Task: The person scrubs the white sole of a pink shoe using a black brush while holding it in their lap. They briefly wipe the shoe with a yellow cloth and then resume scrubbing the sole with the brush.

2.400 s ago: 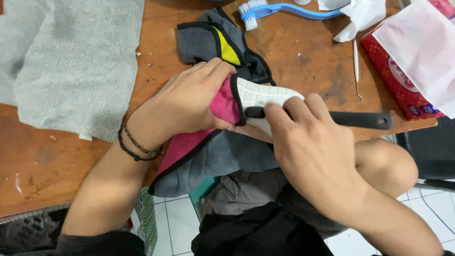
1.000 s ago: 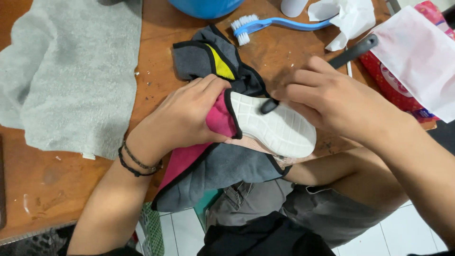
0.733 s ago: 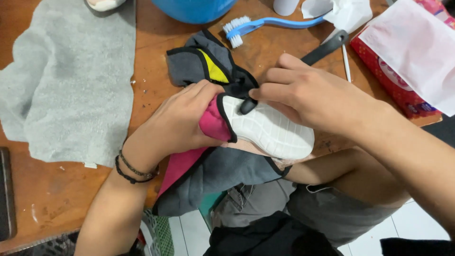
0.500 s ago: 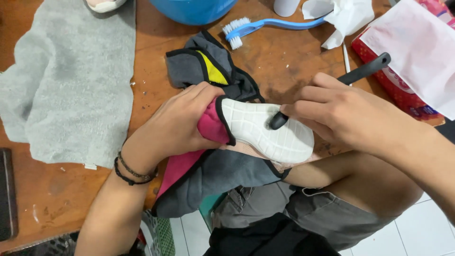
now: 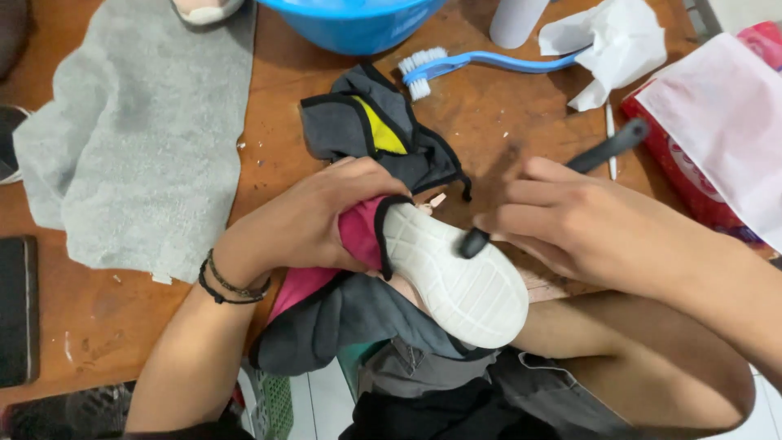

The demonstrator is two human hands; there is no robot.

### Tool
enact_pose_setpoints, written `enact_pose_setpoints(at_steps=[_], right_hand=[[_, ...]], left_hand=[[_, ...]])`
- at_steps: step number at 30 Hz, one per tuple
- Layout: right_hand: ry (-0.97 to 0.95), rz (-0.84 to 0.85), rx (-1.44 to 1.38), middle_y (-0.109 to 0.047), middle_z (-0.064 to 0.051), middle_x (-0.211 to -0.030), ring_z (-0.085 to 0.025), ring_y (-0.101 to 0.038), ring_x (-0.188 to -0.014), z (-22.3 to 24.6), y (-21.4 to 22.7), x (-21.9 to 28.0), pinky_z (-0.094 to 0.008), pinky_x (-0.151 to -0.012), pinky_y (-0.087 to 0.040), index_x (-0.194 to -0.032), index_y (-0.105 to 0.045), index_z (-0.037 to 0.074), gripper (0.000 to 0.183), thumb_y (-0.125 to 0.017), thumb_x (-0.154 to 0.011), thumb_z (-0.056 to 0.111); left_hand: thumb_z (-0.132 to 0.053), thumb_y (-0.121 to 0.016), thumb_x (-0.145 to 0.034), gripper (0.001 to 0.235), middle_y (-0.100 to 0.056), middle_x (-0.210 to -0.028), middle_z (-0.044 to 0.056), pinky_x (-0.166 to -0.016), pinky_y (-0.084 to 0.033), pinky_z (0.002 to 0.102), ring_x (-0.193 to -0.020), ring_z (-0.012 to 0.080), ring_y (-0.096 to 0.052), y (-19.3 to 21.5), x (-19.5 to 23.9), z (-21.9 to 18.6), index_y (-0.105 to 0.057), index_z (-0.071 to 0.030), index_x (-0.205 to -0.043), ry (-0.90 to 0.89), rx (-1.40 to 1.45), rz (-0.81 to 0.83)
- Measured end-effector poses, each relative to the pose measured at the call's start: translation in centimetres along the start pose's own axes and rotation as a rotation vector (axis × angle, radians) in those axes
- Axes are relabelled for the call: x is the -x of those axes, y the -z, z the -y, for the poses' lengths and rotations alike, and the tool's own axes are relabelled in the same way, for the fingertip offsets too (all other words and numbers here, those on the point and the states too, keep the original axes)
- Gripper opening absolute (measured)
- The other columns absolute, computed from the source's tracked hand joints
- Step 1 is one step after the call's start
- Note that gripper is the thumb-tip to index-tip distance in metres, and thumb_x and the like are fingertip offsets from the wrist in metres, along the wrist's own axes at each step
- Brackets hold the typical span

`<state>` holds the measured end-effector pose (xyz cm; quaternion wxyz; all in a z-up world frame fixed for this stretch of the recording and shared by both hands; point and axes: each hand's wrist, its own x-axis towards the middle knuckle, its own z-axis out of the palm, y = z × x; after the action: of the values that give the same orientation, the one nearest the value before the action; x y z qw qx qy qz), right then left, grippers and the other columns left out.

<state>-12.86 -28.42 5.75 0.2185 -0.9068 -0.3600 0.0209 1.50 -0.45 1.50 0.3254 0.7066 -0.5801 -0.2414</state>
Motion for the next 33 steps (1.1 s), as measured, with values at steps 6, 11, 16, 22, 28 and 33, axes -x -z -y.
enact_pose_setpoints(at_steps=[6, 11, 16, 22, 28, 33], right_hand=[[-0.153, 0.116, -0.046, -0.068, -0.006, -0.116, -0.025, -0.058, -0.102, -1.5, -1.6, 5.7, -0.035, -0.076, -0.055, -0.131, -0.063, 0.008, 0.044, -0.065, -0.09, 0.024], [0.05, -0.08, -0.02, -0.067, -0.009, -0.107, -0.028, -0.057, -0.093, -1.9, -1.4, -1.0, -0.038, -0.081, -0.048, -0.121, -0.065, 0.0, 0.026, -0.057, -0.099, 0.012], [0.105, -0.106, -0.093, -0.055, -0.009, -0.088, -0.028, -0.044, -0.076, -1.7, -1.1, -3.2, -0.037, -0.073, -0.042, -0.116, -0.067, -0.003, 0.026, -0.048, -0.106, 0.013], [-0.088, 0.082, -0.057, -0.07, -0.003, -0.104, -0.026, -0.059, -0.091, -0.2, -1.5, 4.1, -0.039, -0.092, -0.048, -0.119, -0.066, 0.004, 0.028, -0.059, -0.094, 0.015], [-0.182, -0.027, -0.048, -0.075, -0.002, -0.11, -0.024, -0.062, -0.094, 0.2, -2.6, 6.0, -0.035, -0.079, -0.055, -0.116, -0.07, 0.006, 0.031, -0.067, -0.089, 0.021], [-0.057, -0.081, -0.053, -0.066, -0.006, -0.101, -0.028, -0.054, -0.087, -0.7, -1.5, 1.5, -0.038, -0.084, -0.047, -0.106, -0.063, 0.006, 0.014, -0.056, -0.101, 0.017]], left_hand=[[-0.037, -0.096, -0.07, 0.08, -0.058, -0.123, 0.008, -0.092, -0.044, 0.039, -0.109, 0.0262, -0.054, -0.4, 0.2, 0.8, -0.057, -0.011, -0.135, 0.0, -0.058, 0.012], [-0.038, -0.092, -0.073, 0.075, -0.061, -0.126, 0.011, -0.097, -0.044, 0.042, -0.113, 0.0293, -0.056, -0.5, 0.2, 0.7, -0.059, -0.007, -0.133, -0.033, -0.061, -0.032], [-0.03, -0.091, -0.071, 0.075, -0.06, -0.128, 0.012, -0.098, -0.045, 0.041, -0.115, 0.0295, -0.057, -0.8, 0.3, 1.2, -0.059, -0.005, -0.134, -0.011, -0.049, -0.016], [-0.035, -0.09, -0.077, 0.073, -0.059, -0.129, 0.012, -0.103, -0.043, 0.044, -0.119, 0.0292, -0.055, -1.0, 0.5, 0.8, -0.057, -0.006, -0.135, -0.039, -0.079, -0.022], [-0.03, -0.091, -0.077, 0.07, -0.059, -0.127, 0.01, -0.104, -0.041, 0.043, -0.116, 0.0279, -0.053, -0.7, 0.6, 0.4, -0.057, -0.007, -0.133, -0.06, -0.082, -0.045], [-0.034, -0.086, -0.081, 0.062, -0.063, -0.123, 0.008, -0.102, -0.043, 0.043, -0.113, 0.0279, -0.057, -0.7, 0.2, 0.1, -0.06, -0.007, -0.13, -0.051, -0.081, -0.052]])
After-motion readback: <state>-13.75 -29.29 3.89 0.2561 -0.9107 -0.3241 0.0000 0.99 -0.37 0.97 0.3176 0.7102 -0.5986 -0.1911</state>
